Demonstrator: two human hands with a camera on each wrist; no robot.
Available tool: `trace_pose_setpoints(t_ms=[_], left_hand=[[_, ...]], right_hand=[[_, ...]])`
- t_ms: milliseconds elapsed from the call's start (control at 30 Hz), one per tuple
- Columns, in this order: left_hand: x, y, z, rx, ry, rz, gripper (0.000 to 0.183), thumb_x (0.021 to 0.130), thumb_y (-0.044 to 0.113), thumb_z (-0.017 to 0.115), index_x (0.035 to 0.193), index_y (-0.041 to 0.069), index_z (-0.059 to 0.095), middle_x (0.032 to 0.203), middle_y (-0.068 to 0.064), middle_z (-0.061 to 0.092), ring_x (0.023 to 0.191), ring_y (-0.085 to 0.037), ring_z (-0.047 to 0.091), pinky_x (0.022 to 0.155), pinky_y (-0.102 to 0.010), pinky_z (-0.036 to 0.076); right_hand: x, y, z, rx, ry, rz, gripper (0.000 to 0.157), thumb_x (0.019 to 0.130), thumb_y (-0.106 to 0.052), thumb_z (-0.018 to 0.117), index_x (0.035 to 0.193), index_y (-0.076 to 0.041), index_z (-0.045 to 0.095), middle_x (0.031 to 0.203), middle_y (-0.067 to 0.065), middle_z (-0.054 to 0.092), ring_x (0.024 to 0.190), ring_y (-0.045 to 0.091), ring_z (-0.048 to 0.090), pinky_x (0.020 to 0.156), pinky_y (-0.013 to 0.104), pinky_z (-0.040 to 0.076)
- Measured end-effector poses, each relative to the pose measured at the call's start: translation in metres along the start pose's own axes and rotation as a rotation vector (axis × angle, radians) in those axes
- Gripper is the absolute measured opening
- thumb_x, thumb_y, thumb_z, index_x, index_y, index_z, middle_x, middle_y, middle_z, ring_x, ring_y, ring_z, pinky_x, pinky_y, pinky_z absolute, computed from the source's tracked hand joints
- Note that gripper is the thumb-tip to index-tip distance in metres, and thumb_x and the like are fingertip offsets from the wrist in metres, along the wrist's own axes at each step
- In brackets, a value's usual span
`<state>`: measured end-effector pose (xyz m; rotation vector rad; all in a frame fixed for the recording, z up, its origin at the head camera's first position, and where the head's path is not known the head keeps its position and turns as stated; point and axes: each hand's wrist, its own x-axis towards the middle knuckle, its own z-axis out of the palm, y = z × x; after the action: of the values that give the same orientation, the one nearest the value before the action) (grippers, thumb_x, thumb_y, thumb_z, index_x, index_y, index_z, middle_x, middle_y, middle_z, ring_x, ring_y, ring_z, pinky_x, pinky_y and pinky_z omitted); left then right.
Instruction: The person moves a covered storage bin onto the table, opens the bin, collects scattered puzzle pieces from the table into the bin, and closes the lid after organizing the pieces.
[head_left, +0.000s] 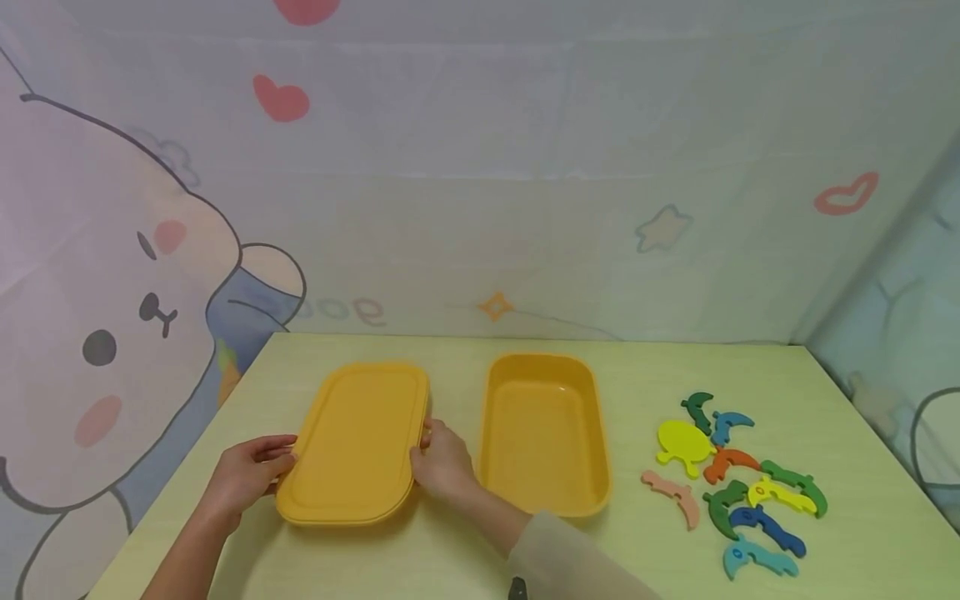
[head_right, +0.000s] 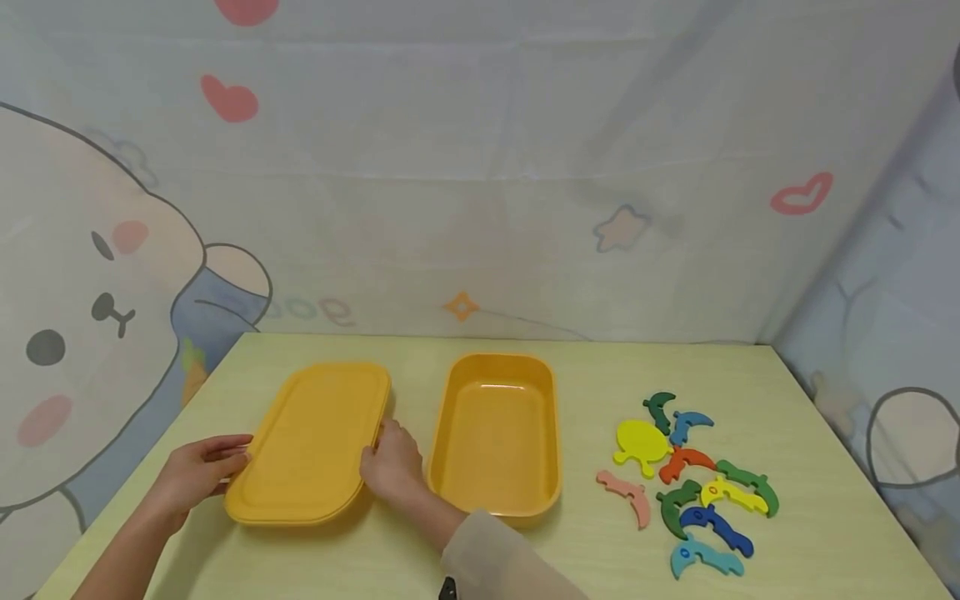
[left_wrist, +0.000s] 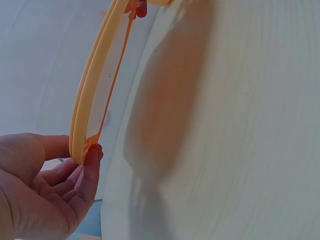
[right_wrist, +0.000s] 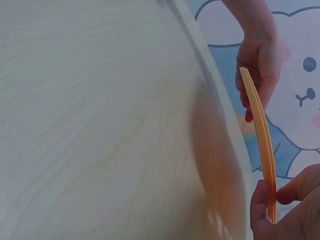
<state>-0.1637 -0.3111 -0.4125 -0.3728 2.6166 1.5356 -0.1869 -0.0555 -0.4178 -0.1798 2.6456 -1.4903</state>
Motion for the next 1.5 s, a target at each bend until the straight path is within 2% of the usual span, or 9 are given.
trace_pose_setpoints(t_ms=[267, 733, 900, 1000, 1167, 1367, 1500], left_hand=[[0.002, -0.007, -0.001, 0.038, 0.008, -0.001, 0.043, 0.088, 0.012, 0.058, 0.125, -0.008, 0.05, 0.098, -0.006, 0.065, 0.071, -0.004, 0.057, 0.059, -0.025, 0.052], [0.005, -0.015, 0.003, 0.122, 0.025, 0.0, 0.04, 0.087, 0.012, 0.059, 0.12, -0.009, 0.054, 0.091, -0.008, 0.065, 0.067, -0.009, 0.055, 0.056, -0.024, 0.05], [0.006, -0.017, 0.003, 0.165, 0.029, 0.003, 0.04, 0.086, 0.013, 0.06, 0.119, -0.008, 0.056, 0.099, -0.015, 0.065, 0.07, -0.009, 0.057, 0.057, -0.024, 0.051], [0.007, -0.017, 0.002, 0.199, 0.034, 0.011, 0.04, 0.085, 0.015, 0.061, 0.118, -0.007, 0.057, 0.103, -0.017, 0.064, 0.073, -0.007, 0.058, 0.058, -0.024, 0.051], [0.006, -0.019, 0.003, 0.225, 0.051, 0.013, 0.038, 0.084, 0.015, 0.062, 0.116, -0.006, 0.059, 0.095, -0.013, 0.064, 0.072, -0.008, 0.058, 0.056, -0.024, 0.051], [0.005, -0.02, 0.004, 0.246, 0.067, 0.012, 0.036, 0.083, 0.013, 0.062, 0.113, -0.006, 0.061, 0.089, -0.009, 0.064, 0.068, -0.011, 0.055, 0.053, -0.023, 0.048], [0.005, -0.019, 0.005, 0.254, 0.068, 0.013, 0.036, 0.082, 0.012, 0.064, 0.113, -0.007, 0.061, 0.089, -0.01, 0.064, 0.068, -0.01, 0.056, 0.053, -0.023, 0.048]], right_hand=[[0.0, 0.005, 0.009, -0.035, -0.033, 0.03, 0.045, 0.084, -0.009, 0.059, 0.125, 0.006, 0.048, 0.087, 0.005, 0.056, 0.073, 0.014, 0.052, 0.06, 0.024, 0.046], [-0.002, 0.013, 0.014, -0.069, -0.078, 0.006, 0.048, 0.083, -0.009, 0.059, 0.125, 0.01, 0.046, 0.079, 0.006, 0.054, 0.068, 0.017, 0.05, 0.055, 0.025, 0.041], [-0.002, 0.015, 0.014, -0.061, -0.086, 0.004, 0.049, 0.081, -0.008, 0.06, 0.125, 0.01, 0.047, 0.078, 0.006, 0.052, 0.067, 0.017, 0.048, 0.053, 0.025, 0.039], [-0.002, 0.016, 0.014, -0.065, -0.087, -0.002, 0.04, 0.079, -0.006, 0.06, 0.116, 0.008, 0.053, 0.076, 0.005, 0.05, 0.065, 0.017, 0.046, 0.052, 0.025, 0.038], [-0.003, 0.017, 0.014, -0.056, -0.09, -0.025, 0.017, 0.078, -0.003, 0.059, 0.095, 0.002, 0.058, 0.067, 0.003, 0.047, 0.057, 0.015, 0.045, 0.046, 0.023, 0.035], [-0.006, 0.017, 0.016, -0.015, -0.121, -0.027, 0.013, 0.079, 0.0, 0.056, 0.09, 0.0, 0.06, 0.054, 0.0, 0.05, 0.042, 0.009, 0.047, 0.039, 0.019, 0.036], [-0.007, 0.016, 0.015, 0.0, -0.128, -0.022, 0.005, 0.079, 0.0, 0.055, 0.083, -0.002, 0.058, 0.061, 0.004, 0.049, 0.041, 0.009, 0.049, 0.039, 0.019, 0.036]])
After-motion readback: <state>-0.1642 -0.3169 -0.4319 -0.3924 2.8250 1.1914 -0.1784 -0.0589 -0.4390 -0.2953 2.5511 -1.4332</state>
